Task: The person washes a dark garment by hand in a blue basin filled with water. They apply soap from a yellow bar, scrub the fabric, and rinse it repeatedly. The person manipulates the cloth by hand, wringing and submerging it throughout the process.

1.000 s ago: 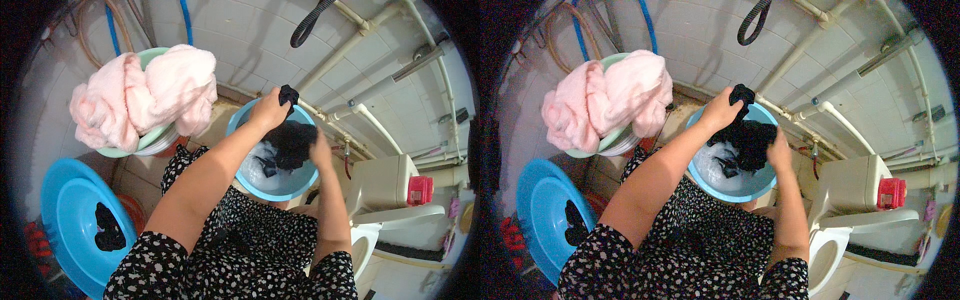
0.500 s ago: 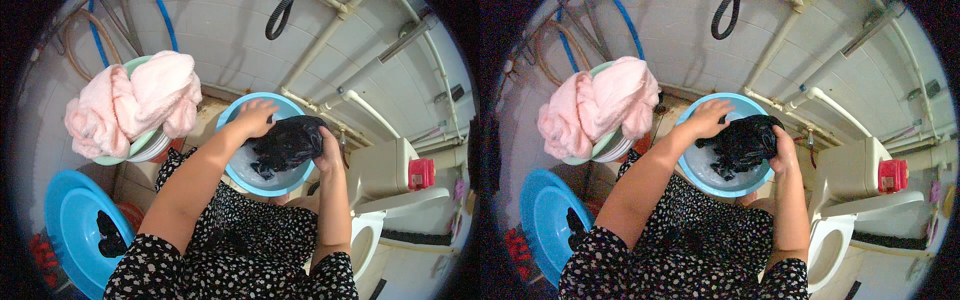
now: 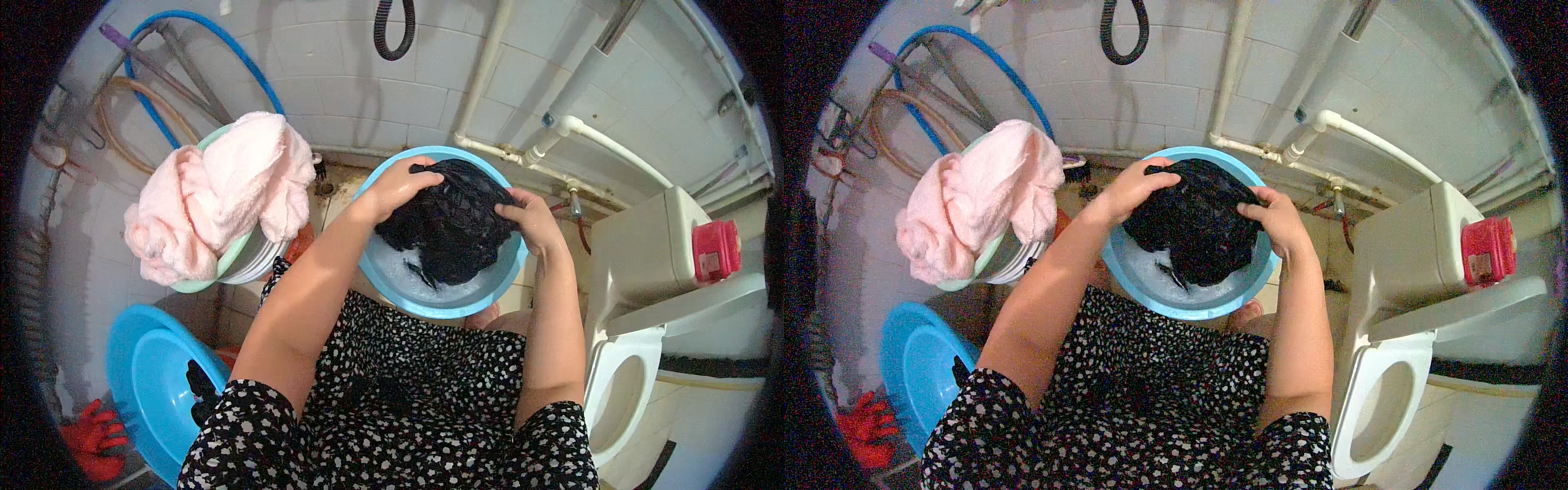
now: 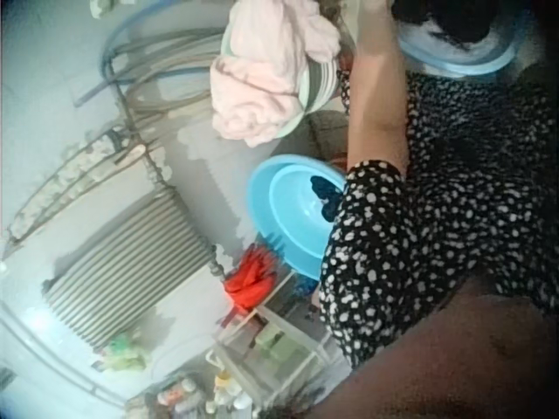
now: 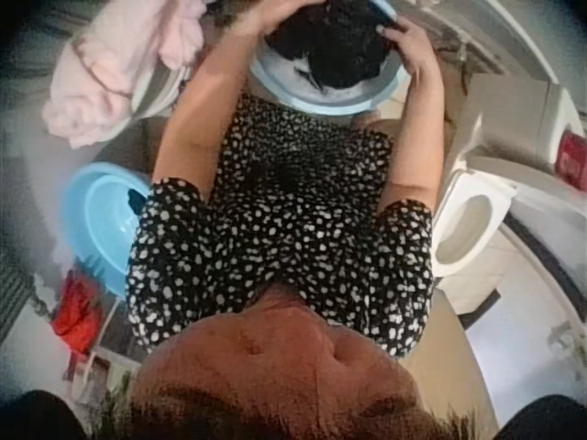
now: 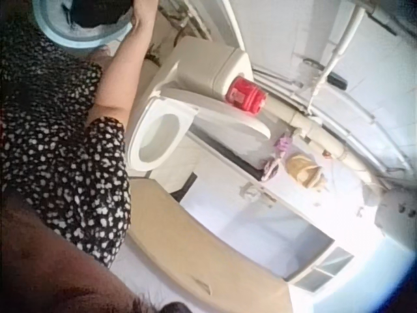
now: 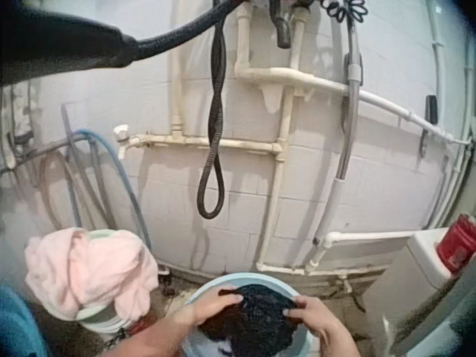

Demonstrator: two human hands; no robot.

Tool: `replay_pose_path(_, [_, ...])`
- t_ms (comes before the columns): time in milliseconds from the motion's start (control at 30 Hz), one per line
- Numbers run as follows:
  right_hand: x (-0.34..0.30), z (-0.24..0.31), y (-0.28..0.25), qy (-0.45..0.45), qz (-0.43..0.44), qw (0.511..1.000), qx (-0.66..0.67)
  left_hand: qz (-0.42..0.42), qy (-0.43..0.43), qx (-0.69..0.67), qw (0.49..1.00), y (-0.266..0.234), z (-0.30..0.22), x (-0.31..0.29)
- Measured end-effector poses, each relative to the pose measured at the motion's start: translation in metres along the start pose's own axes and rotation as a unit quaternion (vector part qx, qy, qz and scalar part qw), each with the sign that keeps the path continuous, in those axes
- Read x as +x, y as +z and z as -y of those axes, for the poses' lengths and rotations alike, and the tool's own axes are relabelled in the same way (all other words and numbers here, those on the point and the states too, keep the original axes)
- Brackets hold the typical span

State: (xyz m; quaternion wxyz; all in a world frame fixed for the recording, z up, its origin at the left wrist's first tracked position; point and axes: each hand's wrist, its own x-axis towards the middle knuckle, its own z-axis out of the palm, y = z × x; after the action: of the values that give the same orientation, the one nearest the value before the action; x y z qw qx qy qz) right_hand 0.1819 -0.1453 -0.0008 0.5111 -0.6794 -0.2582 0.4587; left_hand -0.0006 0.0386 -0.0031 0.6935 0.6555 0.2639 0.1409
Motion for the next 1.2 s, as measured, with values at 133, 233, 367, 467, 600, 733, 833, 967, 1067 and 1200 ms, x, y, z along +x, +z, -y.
replay_pose_path(133, [0.011, -0.006, 0.008, 0.024, -0.114, 0.99, 0.081, 0.06, -0.062, -0.173, 0.981, -0.001, -0.01, -0.004])
replay_pose_path(233, [0.018, -0.012, 0.016, 0.004, -0.092, 0.988, 0.126, 0.064, -0.058, -0.322, 0.943, -0.001, -0.002, 0.0])
replay_pose_path(367, [0.003, 0.008, 0.021, 0.045, 0.015, 0.991, 0.122, 0.013, -0.107, -0.426, 0.898, -0.008, -0.01, -0.004])
replay_pose_path(467, [-0.005, 0.008, 0.018, -0.046, 0.129, 0.987, 0.083, -0.027, -0.113, -0.44, 0.891, -0.005, -0.018, -0.01])
replay_pose_path(600, [0.001, 0.002, 0.016, -0.042, 0.087, 0.982, -0.165, -0.049, -0.11, -0.446, 0.887, -0.013, -0.014, -0.01])
replay_pose_path(733, [-0.002, 0.007, 0.013, -0.012, -0.005, 0.985, 0.171, -0.02, -0.136, -0.429, 0.893, -0.016, -0.016, -0.012])
replay_pose_path(833, [0.001, 0.0, 0.011, -0.012, 0.016, 0.95, 0.312, -0.035, -0.158, -0.395, 0.904, -0.007, -0.023, -0.016])
replay_pose_path(967, [0.002, 0.005, 0.019, 0.058, 0.024, 0.944, 0.323, -0.047, -0.162, -0.388, 0.906, -0.005, -0.017, -0.015])
replay_pose_path(1067, [-0.003, 0.006, 0.027, -0.032, 0.107, 0.962, 0.249, -0.053, -0.153, -0.408, 0.898, -0.008, -0.012, -0.011])
replay_pose_path(1200, [-0.001, 0.001, 0.028, -0.018, 0.101, 0.963, 0.25, -0.071, -0.163, -0.427, 0.887, -0.014, -0.014, -0.009])
